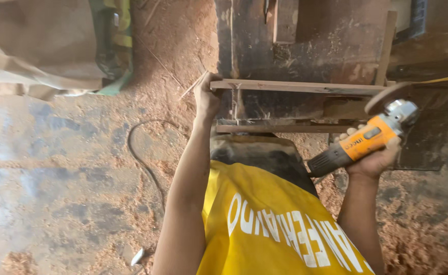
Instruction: The person uses an angle grinder with a sanding disc to smooth the surface of a wooden plank. They hold the plank with one hand and move the grinder along its length, generating sawdust. The person flips the plank to sand the other side and continues the process.
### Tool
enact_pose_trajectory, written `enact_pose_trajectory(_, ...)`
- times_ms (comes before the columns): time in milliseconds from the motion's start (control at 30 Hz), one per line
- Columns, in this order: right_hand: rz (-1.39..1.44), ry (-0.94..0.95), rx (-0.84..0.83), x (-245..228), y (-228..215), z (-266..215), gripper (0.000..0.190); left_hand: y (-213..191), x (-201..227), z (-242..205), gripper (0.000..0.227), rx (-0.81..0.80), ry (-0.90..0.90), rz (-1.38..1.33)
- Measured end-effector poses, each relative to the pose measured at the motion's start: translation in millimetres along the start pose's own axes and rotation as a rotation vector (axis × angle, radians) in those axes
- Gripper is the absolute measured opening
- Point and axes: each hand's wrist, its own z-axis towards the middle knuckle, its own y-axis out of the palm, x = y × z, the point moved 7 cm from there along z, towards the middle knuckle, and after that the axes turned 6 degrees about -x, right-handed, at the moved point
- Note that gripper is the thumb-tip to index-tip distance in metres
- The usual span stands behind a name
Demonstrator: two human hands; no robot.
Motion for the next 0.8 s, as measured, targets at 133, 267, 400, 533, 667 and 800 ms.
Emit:
enact_pose_trajectory(133, -0.024, 0.080, -0.026, 3.1, 13.2, 23.4, 0.075, 15.3, 6.9, -9.0, 0.021, -0.003, 0.037, 0.036)
enact_pose_trajectory(267, -0.103, 0.044, -0.059, 7.9, 59.4, 40.6, 0.065, 5.4, 12.2, -4.7, 0.022, -0.032, 0.183, 0.141)
enact_pose_trajectory(400, -0.156, 0.024, -0.106, 22.3, 99.7, 51.4, 0.057, 10.4, -5.3, 5.6, 0.014, -0.149, 0.139, 0.196)
enact_pose_trajectory(533, -0.167, -0.009, -0.137, 37.7, 128.9, 50.4, 0.055, -13.7, -4.6, 15.9, 0.022, -0.099, 0.174, 0.224)
enact_pose_trajectory(667, -0.144, -0.012, -0.059, 51.3, 143.2, 30.9, 0.057, -43.5, -16.4, 28.9, 0.032, -0.115, 0.134, 0.240)
enact_pose_trajectory(800, -0.118, -0.009, -0.007, 62.1, 144.2, 24.9, 0.054, -37.2, -31.3, 31.1, 0.020, -0.115, 0.115, 0.197)
